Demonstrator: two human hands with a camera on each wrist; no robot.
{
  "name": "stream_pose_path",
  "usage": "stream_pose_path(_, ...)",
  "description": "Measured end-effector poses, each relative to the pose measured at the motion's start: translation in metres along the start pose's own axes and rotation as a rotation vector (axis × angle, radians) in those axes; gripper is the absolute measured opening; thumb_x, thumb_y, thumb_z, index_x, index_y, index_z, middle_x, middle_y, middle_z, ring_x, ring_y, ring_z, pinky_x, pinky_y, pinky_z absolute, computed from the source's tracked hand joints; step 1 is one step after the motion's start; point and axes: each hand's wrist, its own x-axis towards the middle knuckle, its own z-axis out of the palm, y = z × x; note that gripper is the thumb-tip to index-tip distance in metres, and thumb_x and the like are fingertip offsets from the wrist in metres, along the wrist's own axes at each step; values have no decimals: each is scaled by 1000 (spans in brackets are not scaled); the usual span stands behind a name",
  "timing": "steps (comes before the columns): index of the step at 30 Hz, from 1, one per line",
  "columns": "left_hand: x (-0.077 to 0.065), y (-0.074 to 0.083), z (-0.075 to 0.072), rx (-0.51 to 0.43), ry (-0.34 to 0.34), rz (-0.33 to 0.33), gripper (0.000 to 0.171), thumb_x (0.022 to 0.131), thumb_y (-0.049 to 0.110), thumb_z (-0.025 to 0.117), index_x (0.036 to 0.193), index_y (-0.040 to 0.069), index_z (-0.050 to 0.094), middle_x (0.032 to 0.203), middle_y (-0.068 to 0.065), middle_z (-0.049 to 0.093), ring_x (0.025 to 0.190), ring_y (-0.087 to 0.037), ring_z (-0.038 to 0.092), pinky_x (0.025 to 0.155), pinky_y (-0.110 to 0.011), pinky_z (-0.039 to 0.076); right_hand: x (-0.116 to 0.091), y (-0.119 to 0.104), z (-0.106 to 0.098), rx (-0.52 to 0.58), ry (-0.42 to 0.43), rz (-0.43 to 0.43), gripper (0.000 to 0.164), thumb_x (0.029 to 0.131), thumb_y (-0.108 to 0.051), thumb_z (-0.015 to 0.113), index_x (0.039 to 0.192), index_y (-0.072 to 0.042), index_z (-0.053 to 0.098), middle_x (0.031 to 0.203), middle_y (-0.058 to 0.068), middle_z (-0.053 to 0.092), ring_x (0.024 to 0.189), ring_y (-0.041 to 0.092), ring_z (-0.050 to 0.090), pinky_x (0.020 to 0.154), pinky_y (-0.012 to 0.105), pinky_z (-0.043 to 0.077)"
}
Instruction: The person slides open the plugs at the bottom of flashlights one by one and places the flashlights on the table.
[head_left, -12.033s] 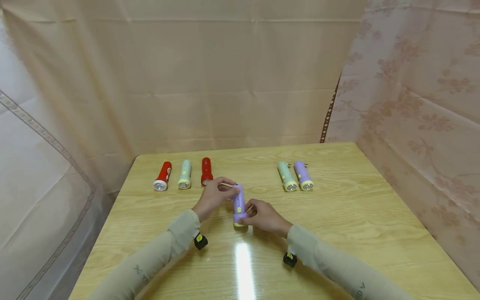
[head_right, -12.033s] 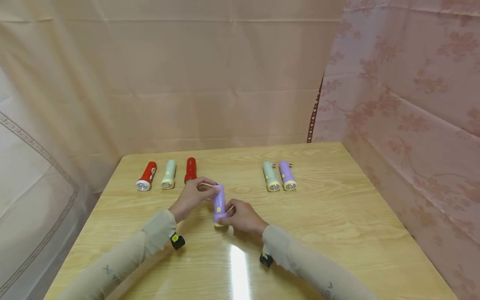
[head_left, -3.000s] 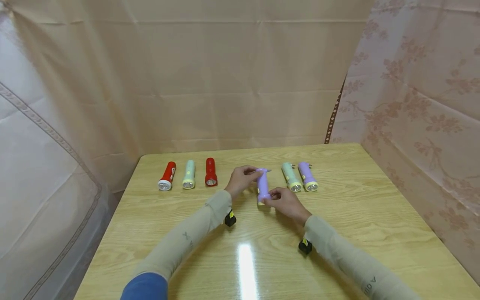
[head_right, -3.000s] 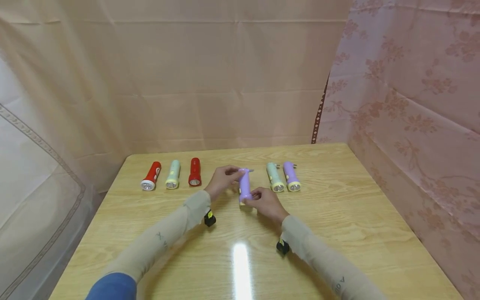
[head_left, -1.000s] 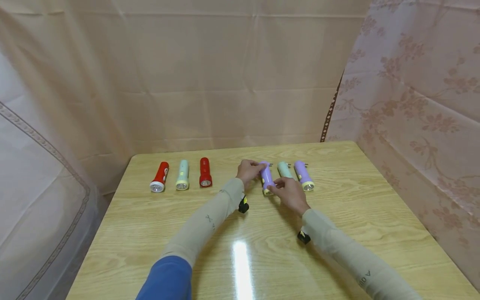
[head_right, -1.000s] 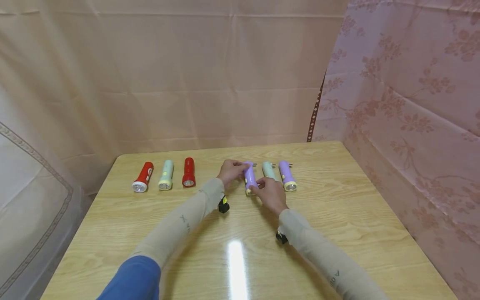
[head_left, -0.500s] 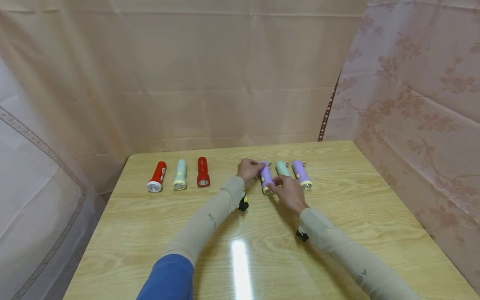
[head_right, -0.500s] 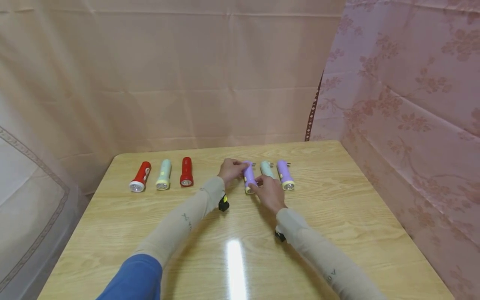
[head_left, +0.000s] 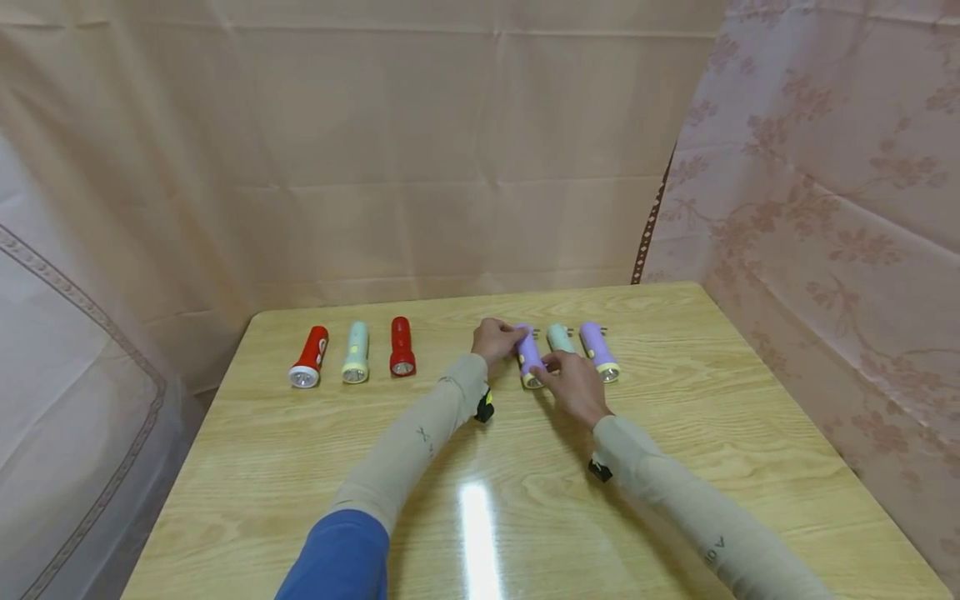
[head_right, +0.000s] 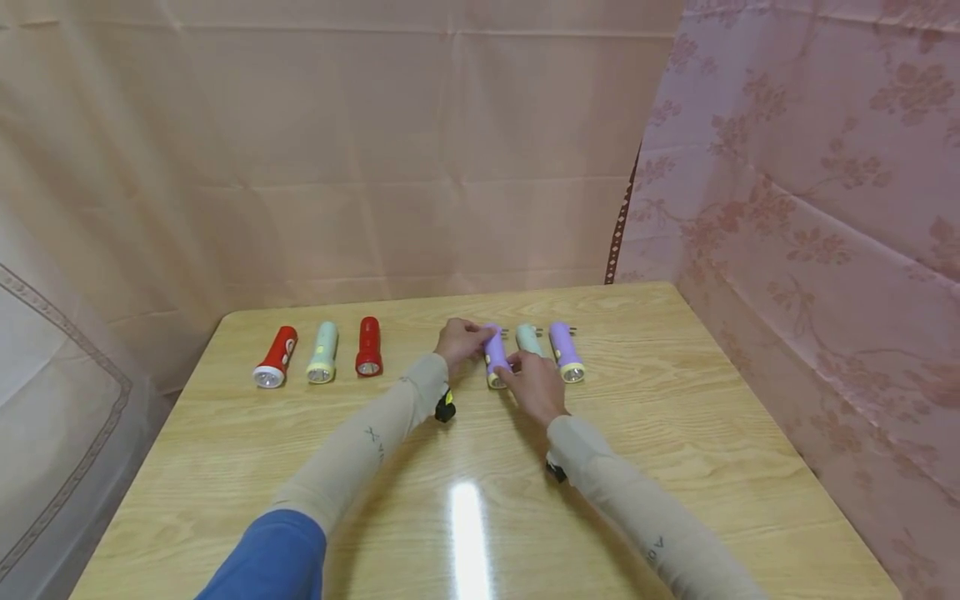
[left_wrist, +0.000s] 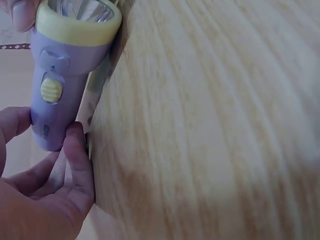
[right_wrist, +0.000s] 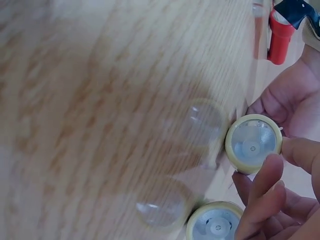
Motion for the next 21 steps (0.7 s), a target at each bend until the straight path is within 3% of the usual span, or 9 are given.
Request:
stream_pose_path(4, 0, 1, -3, 36, -36, -6, 35, 94, 31, 78, 109, -1, 76, 86, -7, 72, 70, -17, 67, 64, -26, 53, 1, -1, 2, -1, 0, 6, 35, 96, -38, 74, 111, -6, 77, 104, 5, 77, 90, 24, 69, 78, 43, 53)
stream_pose_path(13, -2, 0, -8, 49, -78, 18, 31, 93, 28, 79, 102, -1, 77, 78, -5, 71, 72, -20, 68, 67, -29, 55, 1, -3, 0, 14, -17, 13, 35, 97, -36, 73, 112, -4, 76, 105, 7, 77, 92, 25, 70, 80, 44, 54)
stream_pose_path(21, -8, 0, -10, 47, -106, 28, 35, 94, 25, 78, 114, -4, 72, 93, -11, 74, 80, -23, 71, 73, -32, 58, -1, -3, -2, 33, -4, 11, 33, 96, -36, 73, 110, -6, 75, 105, 7, 77, 93, 25, 70, 80, 44, 53)
